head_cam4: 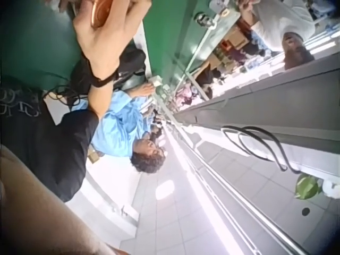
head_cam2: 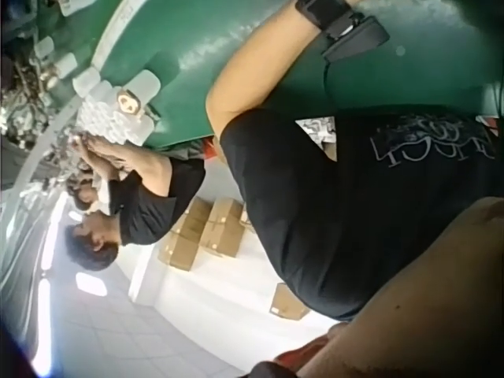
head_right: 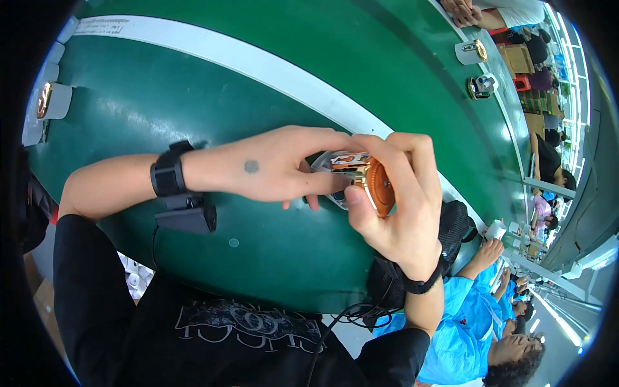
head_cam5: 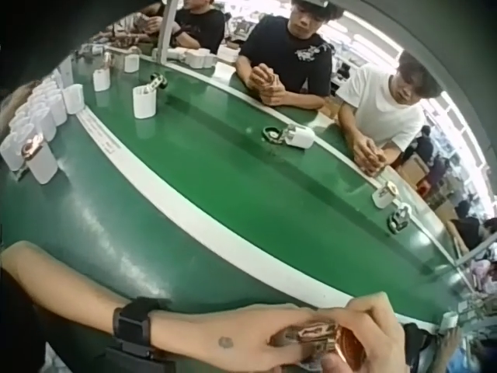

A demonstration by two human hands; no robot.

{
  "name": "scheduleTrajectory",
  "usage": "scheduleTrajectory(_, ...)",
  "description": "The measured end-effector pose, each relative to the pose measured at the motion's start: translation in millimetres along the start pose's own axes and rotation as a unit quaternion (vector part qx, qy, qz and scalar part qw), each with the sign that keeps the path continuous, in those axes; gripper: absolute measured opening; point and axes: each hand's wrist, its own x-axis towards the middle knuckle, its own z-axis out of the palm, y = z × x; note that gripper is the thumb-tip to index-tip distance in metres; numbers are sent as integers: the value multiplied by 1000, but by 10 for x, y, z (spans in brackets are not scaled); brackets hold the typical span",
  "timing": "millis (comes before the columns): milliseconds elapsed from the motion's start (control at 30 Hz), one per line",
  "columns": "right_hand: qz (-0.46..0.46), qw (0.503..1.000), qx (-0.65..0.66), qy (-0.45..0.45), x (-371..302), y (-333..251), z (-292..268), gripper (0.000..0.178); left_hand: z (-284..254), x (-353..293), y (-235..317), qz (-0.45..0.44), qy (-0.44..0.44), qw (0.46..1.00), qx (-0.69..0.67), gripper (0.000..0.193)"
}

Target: Assembling components of small electronic devices, fitting internal parts and covers together on a production line.

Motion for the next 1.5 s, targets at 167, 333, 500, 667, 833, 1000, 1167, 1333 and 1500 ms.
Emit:
scheduleTrajectory(167,-13,1000,-12,1,-16,45,-30,45,-108,-2,-26,4,-56,998,-5,49)
scheduleTrajectory(333,-48,999,-21,6,-43,91,40,46,-131,-1,-27,-17,-86,996,25,52)
scheduleTrajectory(500,-73,997,-20,3,-43,112,68,49,-144,5,-49,-22,-101,994,42,58)
scheduleTrajectory(667,-85,996,-41,-8,-22,66,50,51,-207,12,-104,-10,-118,993,18,59)
scheduleTrajectory(833,-80,993,-89,11,32,-69,62,50,-285,-20,-28,-17,-120,992,36,59)
scheduleTrajectory(1000,-20,997,-72,13,61,-190,60,48,-312,-30,18,-8,-114,993,38,59)
scheduleTrajectory(1167,2,998,-62,10,103,-258,50,51,-380,-88,89,-2,-118,992,42,58)
scheduleTrajectory(1333,-52,996,-69,11,155,-239,82,47,-387,-120,92,-6,-115,992,44,58)
scheduleTrajectory(1500,-50,995,-56,-60,148,-223,107,60,-427,-134,91,11,-147,988,54,56)
